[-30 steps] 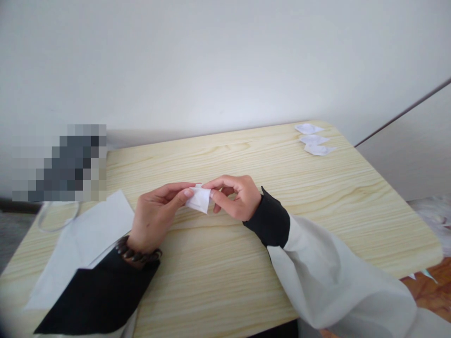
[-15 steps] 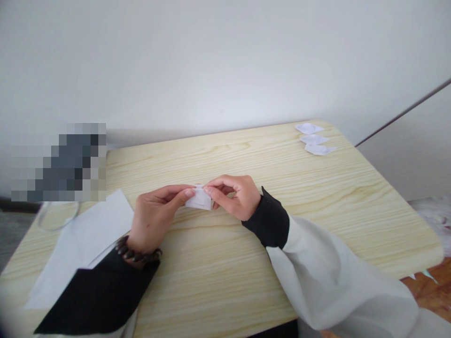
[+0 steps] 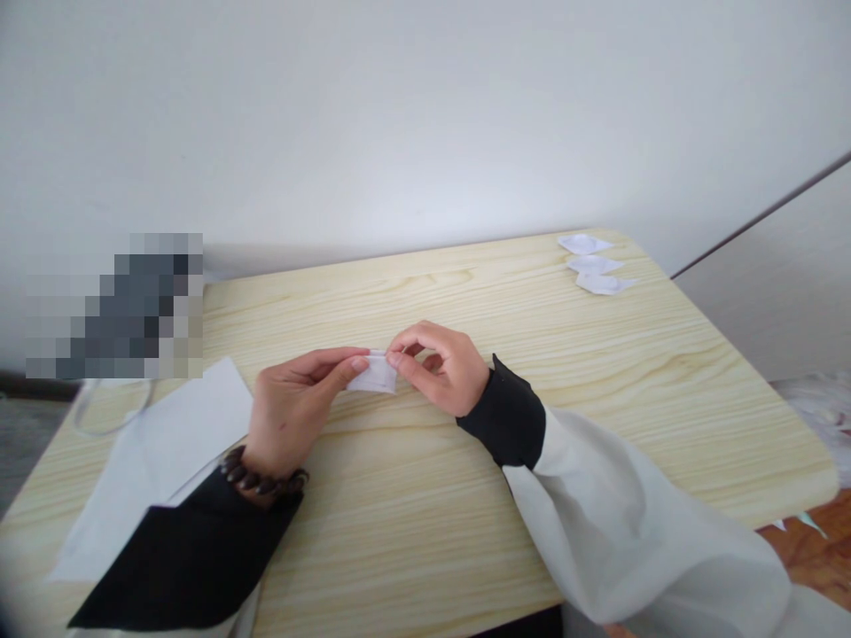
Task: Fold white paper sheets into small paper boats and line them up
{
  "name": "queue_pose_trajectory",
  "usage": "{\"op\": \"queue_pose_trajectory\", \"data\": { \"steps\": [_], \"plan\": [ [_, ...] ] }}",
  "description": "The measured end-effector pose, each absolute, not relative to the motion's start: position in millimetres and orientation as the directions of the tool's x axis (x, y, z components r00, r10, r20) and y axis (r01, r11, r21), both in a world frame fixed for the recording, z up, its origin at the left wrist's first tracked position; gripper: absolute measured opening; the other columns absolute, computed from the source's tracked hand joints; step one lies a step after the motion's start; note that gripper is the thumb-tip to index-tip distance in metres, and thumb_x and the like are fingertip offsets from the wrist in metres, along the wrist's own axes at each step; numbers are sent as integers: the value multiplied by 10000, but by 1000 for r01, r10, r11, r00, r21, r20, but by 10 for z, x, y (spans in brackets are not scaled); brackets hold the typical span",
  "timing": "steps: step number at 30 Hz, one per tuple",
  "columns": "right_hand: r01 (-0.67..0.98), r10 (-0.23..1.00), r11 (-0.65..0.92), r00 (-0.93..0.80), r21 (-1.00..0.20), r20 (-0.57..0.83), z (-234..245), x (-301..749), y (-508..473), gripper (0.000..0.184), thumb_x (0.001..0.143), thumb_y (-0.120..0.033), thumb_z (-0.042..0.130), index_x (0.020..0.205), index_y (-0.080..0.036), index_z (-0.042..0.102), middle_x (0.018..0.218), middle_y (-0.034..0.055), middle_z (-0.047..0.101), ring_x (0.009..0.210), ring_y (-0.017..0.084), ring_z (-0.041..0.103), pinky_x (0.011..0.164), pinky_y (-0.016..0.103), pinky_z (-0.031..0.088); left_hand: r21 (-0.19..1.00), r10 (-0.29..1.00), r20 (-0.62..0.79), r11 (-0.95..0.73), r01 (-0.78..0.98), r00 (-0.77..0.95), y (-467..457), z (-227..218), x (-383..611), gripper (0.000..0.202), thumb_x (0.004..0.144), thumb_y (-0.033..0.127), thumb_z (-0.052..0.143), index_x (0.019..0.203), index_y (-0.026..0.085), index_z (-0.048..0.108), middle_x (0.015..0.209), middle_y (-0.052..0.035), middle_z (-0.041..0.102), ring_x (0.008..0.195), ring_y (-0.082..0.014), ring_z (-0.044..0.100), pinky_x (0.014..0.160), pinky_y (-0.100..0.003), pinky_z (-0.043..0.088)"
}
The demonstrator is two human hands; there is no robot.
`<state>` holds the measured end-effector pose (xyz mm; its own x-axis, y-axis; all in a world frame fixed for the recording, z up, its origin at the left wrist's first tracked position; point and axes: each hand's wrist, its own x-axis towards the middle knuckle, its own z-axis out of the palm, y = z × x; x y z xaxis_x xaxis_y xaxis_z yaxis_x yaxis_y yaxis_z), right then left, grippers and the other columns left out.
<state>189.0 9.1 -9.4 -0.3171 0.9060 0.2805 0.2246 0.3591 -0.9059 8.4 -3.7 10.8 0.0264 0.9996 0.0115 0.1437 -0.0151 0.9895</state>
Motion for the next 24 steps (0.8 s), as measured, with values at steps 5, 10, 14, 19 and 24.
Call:
{"op": "queue_pose_trajectory", "data": {
  "steps": [5, 10, 14, 19, 24],
  "plan": [
    [156, 914, 308, -323, -938, 247, -121, 1891, 102, 138, 857, -299, 563, 866, -173, 619, 900, 50, 628, 772, 138, 622, 578, 227, 554, 990, 1000, -18, 15, 143, 21, -32, 115, 79, 213, 718, 323, 737, 874, 178, 740, 810, -28, 755, 742, -161, 700, 677, -204, 550],
    [104, 918, 278, -323, -955, 232, -106, 1877, 91, 121, 858, -281, 564, 850, -169, 608, 878, 43, 620, 729, 129, 641, 643, 259, 577, 989, 998, -55, 50, 136, 34, -29, 113, 75, 290, 716, 341, 738, 955, 176, 720, 803, -29, 756, 749, -162, 703, 674, -198, 549],
    [113, 919, 283, -317, -952, 235, -110, 1872, 90, 111, 859, -269, 567, 854, -167, 608, 872, 39, 623, 723, 127, 648, 662, 264, 578, 987, 997, -64, 58, 149, 36, -27, 115, 76, 273, 716, 350, 736, 914, 163, 726, 816, -40, 756, 758, -175, 706, 674, -208, 556],
    [59, 948, 239, -230, -969, 219, -161, 1867, 105, 112, 846, -277, 591, 840, -168, 612, 829, 27, 641, 700, 121, 653, 668, 254, 585, 989, 989, -93, 79, 125, 111, -8, 104, 50, 329, 702, 356, 745, 963, 158, 712, 893, -53, 751, 840, -199, 703, 755, -240, 562],
    [132, 955, 245, -205, -960, 215, -147, 1872, 99, 131, 842, -292, 590, 830, -163, 608, 820, 37, 654, 702, 130, 655, 668, 261, 582, 986, 981, -136, 120, 119, 141, 9, 92, 34, 332, 730, 385, 714, 969, 155, 716, 921, -61, 747, 850, -212, 701, 777, -274, 570]
  ]
}}
